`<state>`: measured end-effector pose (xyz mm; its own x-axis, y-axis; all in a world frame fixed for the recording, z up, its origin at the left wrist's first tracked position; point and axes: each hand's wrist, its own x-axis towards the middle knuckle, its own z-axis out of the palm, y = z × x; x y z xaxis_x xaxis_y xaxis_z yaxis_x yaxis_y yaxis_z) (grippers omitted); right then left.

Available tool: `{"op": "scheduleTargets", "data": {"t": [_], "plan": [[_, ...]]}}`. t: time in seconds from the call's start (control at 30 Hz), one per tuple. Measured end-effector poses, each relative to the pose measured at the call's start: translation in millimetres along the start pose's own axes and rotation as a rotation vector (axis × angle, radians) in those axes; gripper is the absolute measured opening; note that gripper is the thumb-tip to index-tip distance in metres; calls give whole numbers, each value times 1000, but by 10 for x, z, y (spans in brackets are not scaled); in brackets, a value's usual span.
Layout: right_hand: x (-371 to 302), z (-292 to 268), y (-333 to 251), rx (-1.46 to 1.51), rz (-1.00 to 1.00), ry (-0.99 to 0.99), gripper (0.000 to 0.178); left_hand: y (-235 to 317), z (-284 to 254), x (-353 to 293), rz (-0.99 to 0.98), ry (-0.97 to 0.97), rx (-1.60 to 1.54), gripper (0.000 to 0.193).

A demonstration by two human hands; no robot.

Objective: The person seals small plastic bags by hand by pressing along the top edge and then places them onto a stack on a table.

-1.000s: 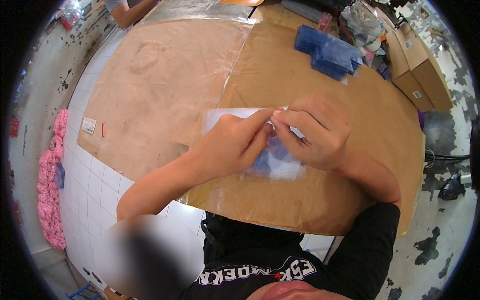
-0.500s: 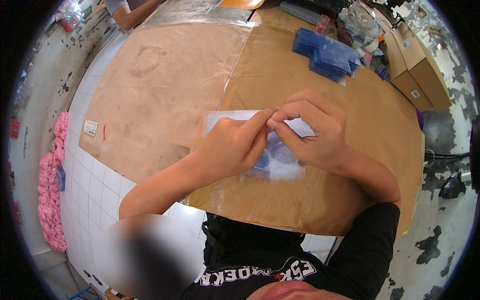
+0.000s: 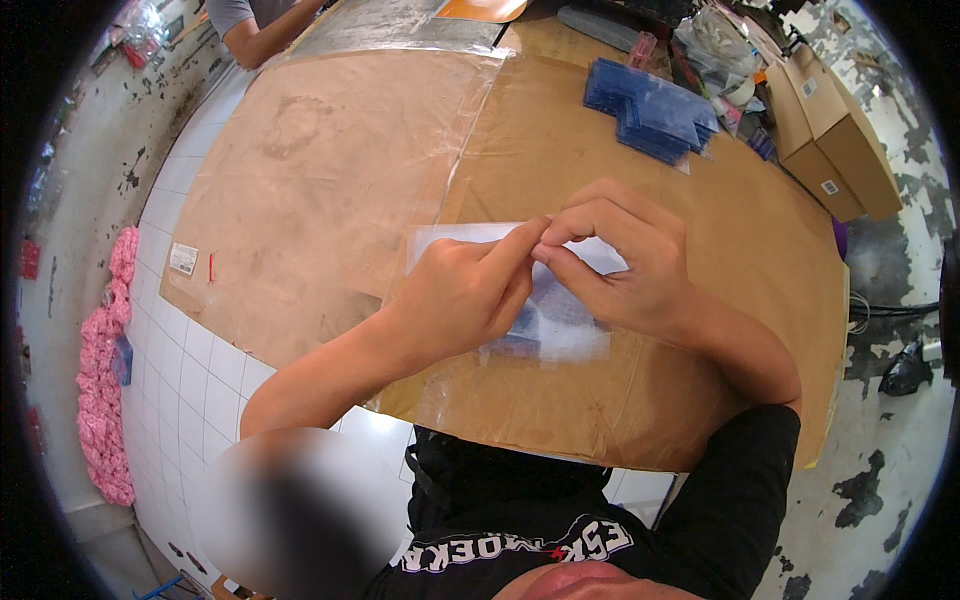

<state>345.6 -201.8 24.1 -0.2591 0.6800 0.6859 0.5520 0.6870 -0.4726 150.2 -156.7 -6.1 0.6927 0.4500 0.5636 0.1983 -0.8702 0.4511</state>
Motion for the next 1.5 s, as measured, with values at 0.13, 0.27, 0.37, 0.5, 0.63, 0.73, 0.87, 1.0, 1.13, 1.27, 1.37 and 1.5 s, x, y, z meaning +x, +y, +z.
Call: {"op": "scheduleTargets", "data": {"t": [0.13, 0.27, 0.37, 0.5, 0.63, 0.73, 0.87, 1.0, 1.13, 1.27, 1.37, 1.5], "plan": [[26, -15, -15, 20, 1, -34, 16, -1, -3, -2, 21, 5, 12, 36], [30, -14, -7, -6, -32, -42, 17, 6, -2, -7, 19, -2, 16, 36], [28, -18, 6, -79, -103, -46, 18, 18, -6, -12, 10, -11, 23, 35], [8, 0, 36, -152, -221, -23, 19, 23, 9, -21, 15, 13, -11, 33], [-32, 61, 85, -184, -246, 119, 21, 67, -8, 20, -17, 25, -60, 32], [-48, 77, 61, -186, -187, 168, 23, 66, -6, -1, -28, 31, -40, 32], [-30, 68, 50, -229, -252, 178, 22, 47, 24, -9, -32, 59, -72, 32], [-47, 70, 72, -231, -289, 173, 21, 58, 12, 14, -16, 23, -39, 30], [-50, 73, 47, -214, -274, 169, 20, 60, 23, 3, 3, 47, -12, 29], [-56, 72, 37, -191, -253, 145, 22, 54, 37, -7, 28, 63, -3, 29], [-47, 70, 29, -182, -245, 129, 22, 53, 44, -16, 26, 65, 5, 30], [-48, 57, 35, -217, -298, 115, 22, 70, 37, -20, 27, 53, 13, 31]]}}
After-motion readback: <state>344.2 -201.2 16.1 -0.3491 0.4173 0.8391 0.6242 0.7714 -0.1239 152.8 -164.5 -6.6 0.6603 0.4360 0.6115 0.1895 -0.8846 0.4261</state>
